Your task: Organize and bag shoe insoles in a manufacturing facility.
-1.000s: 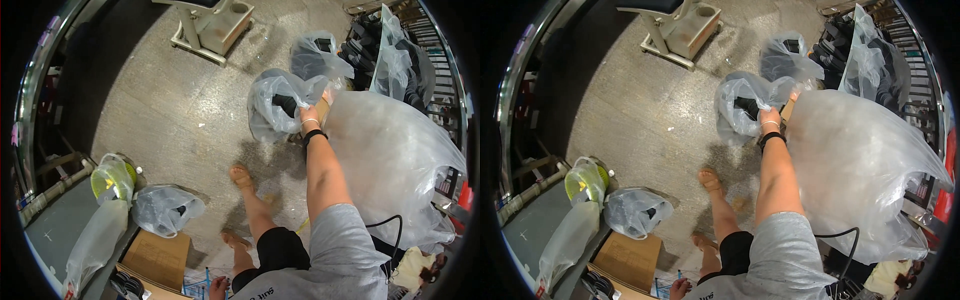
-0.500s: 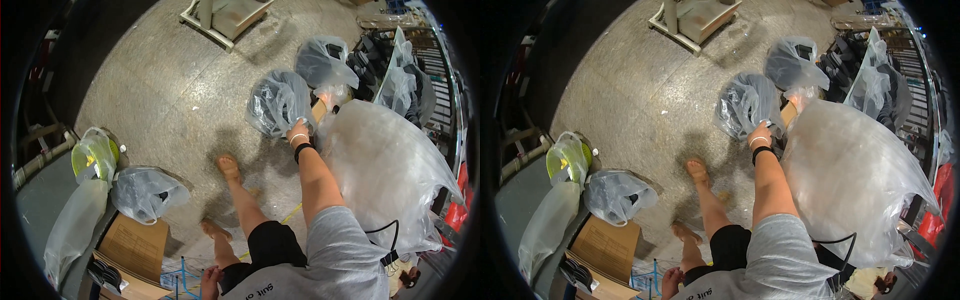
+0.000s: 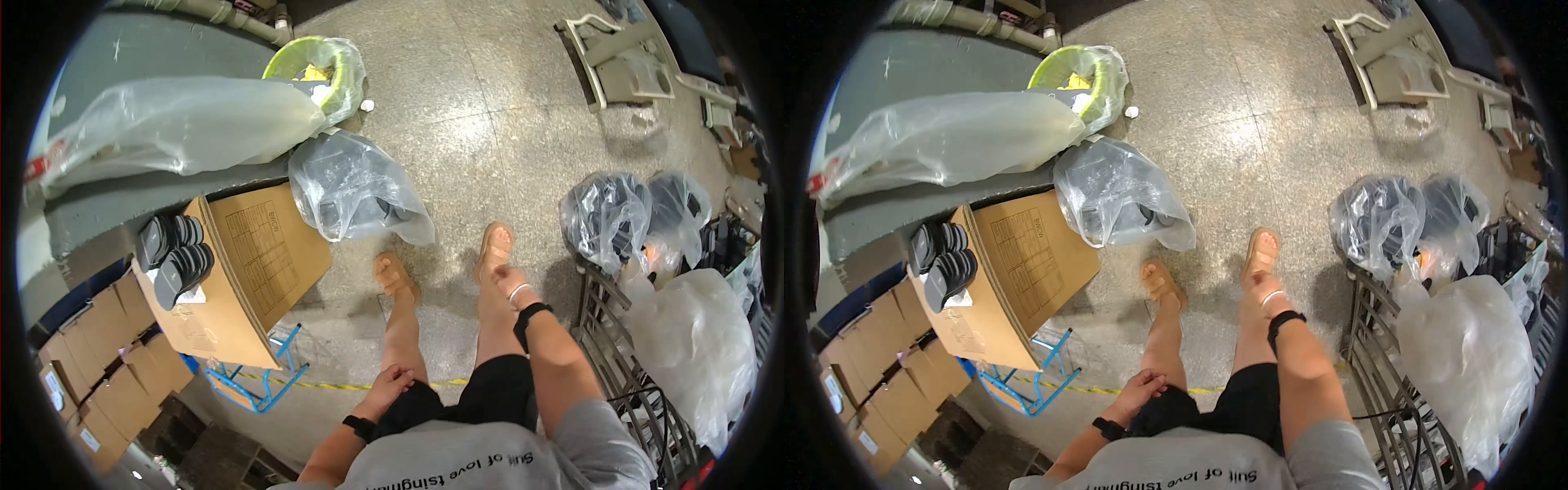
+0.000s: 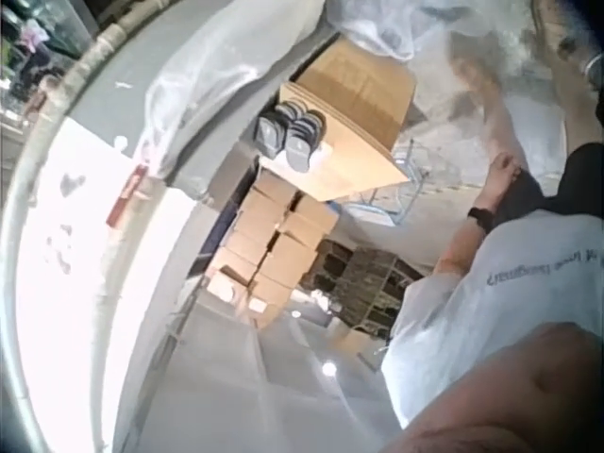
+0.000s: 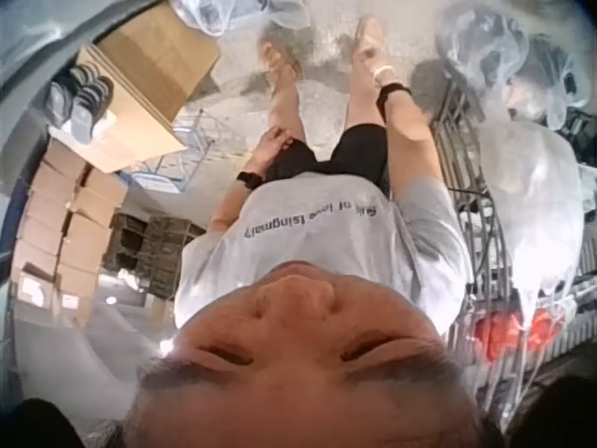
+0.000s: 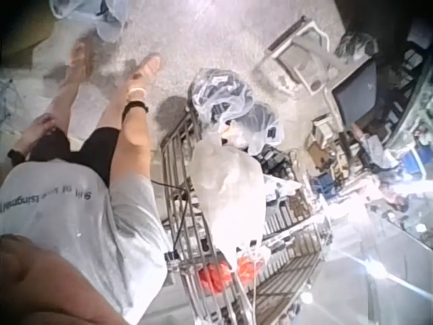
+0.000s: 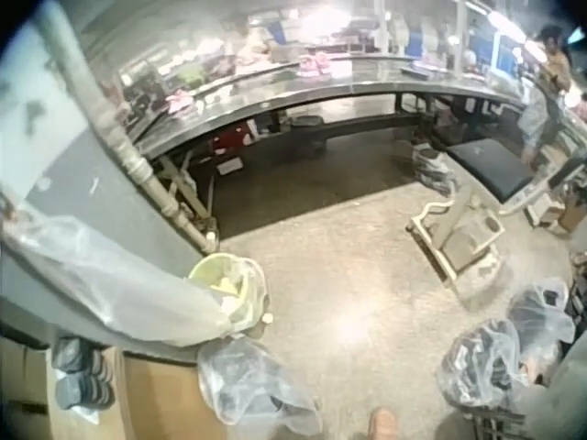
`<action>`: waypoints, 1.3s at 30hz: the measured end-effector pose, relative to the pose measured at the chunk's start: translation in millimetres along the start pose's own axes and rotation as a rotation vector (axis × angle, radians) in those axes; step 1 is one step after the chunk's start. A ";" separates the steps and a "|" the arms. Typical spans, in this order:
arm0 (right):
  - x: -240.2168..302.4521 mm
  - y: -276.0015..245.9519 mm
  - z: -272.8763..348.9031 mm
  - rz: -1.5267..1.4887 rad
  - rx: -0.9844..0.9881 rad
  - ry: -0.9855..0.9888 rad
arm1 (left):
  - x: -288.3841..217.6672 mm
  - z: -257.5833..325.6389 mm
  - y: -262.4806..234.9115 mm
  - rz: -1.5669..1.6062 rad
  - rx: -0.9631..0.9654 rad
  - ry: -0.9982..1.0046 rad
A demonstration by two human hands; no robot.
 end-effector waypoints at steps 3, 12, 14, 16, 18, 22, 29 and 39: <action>41.6 52.7 -9.9 0.120 0.063 -0.069 | 26.6 -18.7 -40.0 -0.580 -0.130 0.136; 155.4 159.6 -27.8 0.100 0.185 -0.306 | -65.6 -138.5 -159.8 -0.481 -0.536 0.554; 155.7 175.9 -11.7 -0.026 0.274 -0.348 | -128.0 -163.5 -193.1 -0.365 -0.471 0.496; 130.9 179.0 -6.4 0.007 0.282 -0.295 | -160.5 -208.5 -223.5 -0.273 -0.552 0.514; 98.8 178.6 -3.5 0.039 0.288 -0.264 | -184.3 -243.3 -243.9 -0.239 -0.627 0.496; 46.1 160.2 5.6 0.003 0.287 -0.194 | -201.5 -282.0 -246.5 -0.082 -0.665 0.502; 29.5 145.7 11.8 -0.099 0.275 -0.136 | -181.9 -308.7 -215.2 0.088 -0.349 0.465; 26.4 137.8 22.2 -0.274 0.241 -0.189 | -91.4 -190.8 -210.1 -0.027 -0.377 0.139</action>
Point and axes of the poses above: each hand's wrist, its own z-axis away from the middle knuckle, its own y-axis out of the palm, x = y × z, the point moved 4 cm from there along -z, towards the middle knuckle, and after that the axes turned 7 degrees about x, right-handed, at the moved point
